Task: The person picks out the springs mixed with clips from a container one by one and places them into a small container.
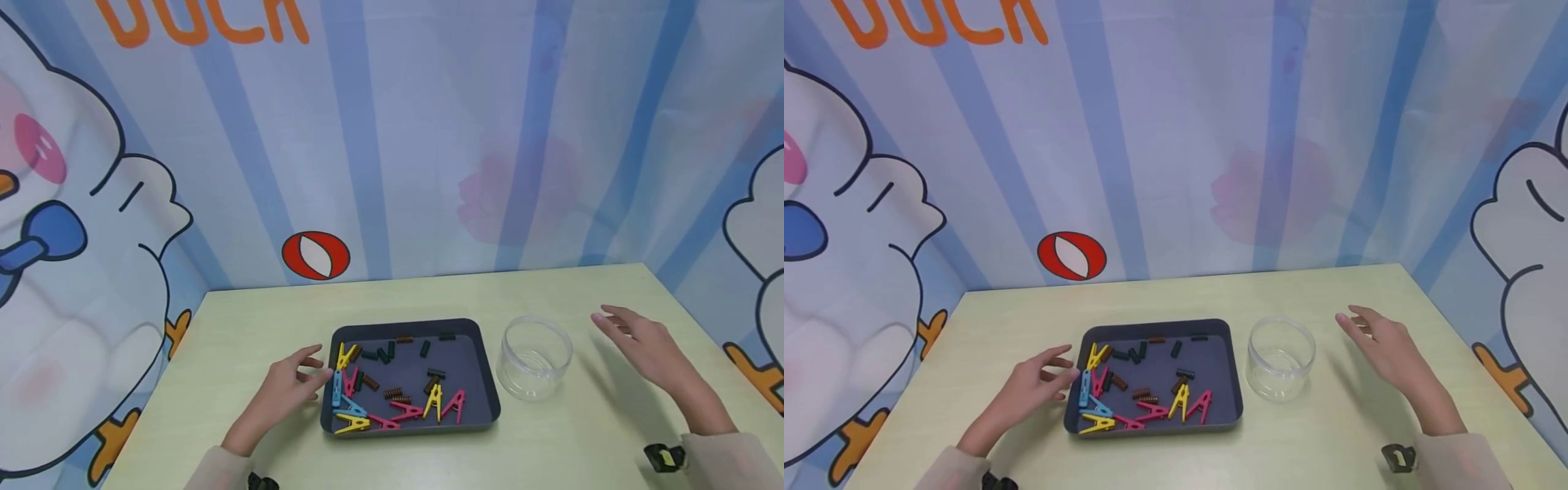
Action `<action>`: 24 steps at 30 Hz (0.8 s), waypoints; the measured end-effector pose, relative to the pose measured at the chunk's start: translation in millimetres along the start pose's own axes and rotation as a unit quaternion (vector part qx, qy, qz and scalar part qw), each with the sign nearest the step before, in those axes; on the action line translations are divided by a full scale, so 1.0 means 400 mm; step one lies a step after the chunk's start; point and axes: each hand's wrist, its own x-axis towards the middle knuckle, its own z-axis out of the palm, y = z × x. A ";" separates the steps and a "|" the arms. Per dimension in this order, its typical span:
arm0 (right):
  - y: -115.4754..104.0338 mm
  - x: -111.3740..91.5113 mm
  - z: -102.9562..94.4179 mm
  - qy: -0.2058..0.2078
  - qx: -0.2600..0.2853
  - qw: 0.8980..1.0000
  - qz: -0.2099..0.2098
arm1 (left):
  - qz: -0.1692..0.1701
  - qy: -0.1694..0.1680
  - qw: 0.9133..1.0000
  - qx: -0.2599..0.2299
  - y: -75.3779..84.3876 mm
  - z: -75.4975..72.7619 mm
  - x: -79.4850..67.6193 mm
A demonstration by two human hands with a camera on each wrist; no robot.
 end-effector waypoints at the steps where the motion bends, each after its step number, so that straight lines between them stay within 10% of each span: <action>1: -0.001 -0.001 0.000 0.003 0.004 1.000 0.001 | 0.000 -0.002 1.000 -0.005 0.000 0.002 0.001; 24: -0.032 -0.043 -0.004 0.040 0.097 0.994 0.000 | 0.001 -0.030 0.998 -0.064 0.001 0.014 0.002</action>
